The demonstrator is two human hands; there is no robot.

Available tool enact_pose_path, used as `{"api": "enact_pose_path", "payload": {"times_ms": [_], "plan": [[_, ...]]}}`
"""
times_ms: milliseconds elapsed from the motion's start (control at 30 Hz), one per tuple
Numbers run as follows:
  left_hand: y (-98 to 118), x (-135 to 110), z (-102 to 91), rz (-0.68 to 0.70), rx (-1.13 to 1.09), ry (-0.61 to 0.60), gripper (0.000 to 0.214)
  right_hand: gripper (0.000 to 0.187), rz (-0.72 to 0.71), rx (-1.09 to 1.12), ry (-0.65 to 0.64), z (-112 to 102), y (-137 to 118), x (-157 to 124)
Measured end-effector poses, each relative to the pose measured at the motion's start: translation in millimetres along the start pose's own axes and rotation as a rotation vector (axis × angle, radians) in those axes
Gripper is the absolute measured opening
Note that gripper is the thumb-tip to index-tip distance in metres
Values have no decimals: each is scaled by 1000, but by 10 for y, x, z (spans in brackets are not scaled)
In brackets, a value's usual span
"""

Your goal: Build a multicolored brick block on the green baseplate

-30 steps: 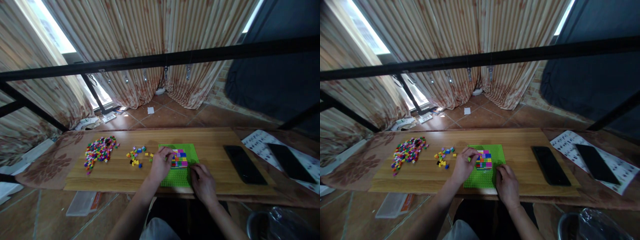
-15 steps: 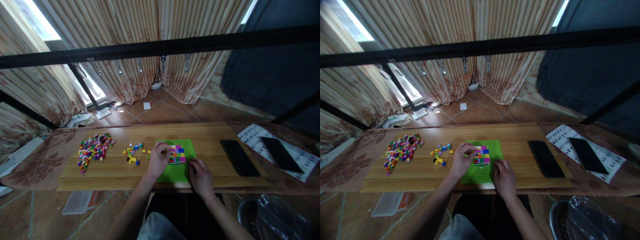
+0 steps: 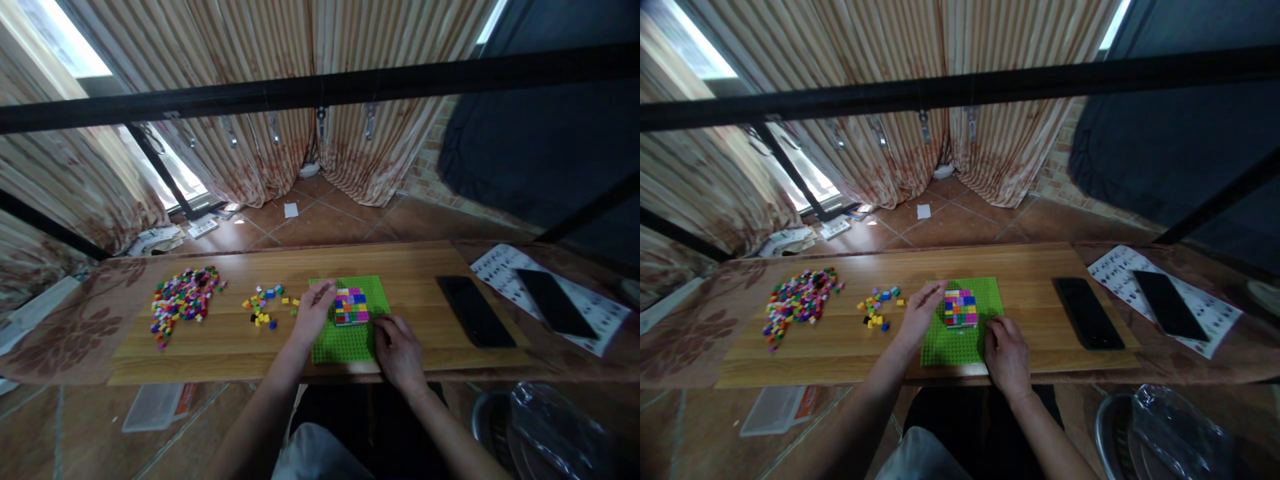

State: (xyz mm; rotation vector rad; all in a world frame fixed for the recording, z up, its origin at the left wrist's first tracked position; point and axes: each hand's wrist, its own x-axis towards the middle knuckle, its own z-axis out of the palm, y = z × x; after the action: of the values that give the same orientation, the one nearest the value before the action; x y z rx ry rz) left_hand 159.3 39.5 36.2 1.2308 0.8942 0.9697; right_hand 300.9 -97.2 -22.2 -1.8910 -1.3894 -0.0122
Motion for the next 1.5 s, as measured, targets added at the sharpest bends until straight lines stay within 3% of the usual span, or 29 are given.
{"api": "enact_pose_path", "payload": {"times_ms": [167,967,1167,1500], "plan": [[-105,20,96,-65,-26,-72,27,22,-4,0,-12,1,9,-1],[-124,-2,160,-7,-45,-11,22,25,-19,-8,-19,15,38,-3],[-107,-34,121,-25,-91,-32,32,24,-46,-4,-19,-1,31,10],[7,-281,-161,-31,-106,125,36,23,-30,2,-26,17,53,-2]]}}
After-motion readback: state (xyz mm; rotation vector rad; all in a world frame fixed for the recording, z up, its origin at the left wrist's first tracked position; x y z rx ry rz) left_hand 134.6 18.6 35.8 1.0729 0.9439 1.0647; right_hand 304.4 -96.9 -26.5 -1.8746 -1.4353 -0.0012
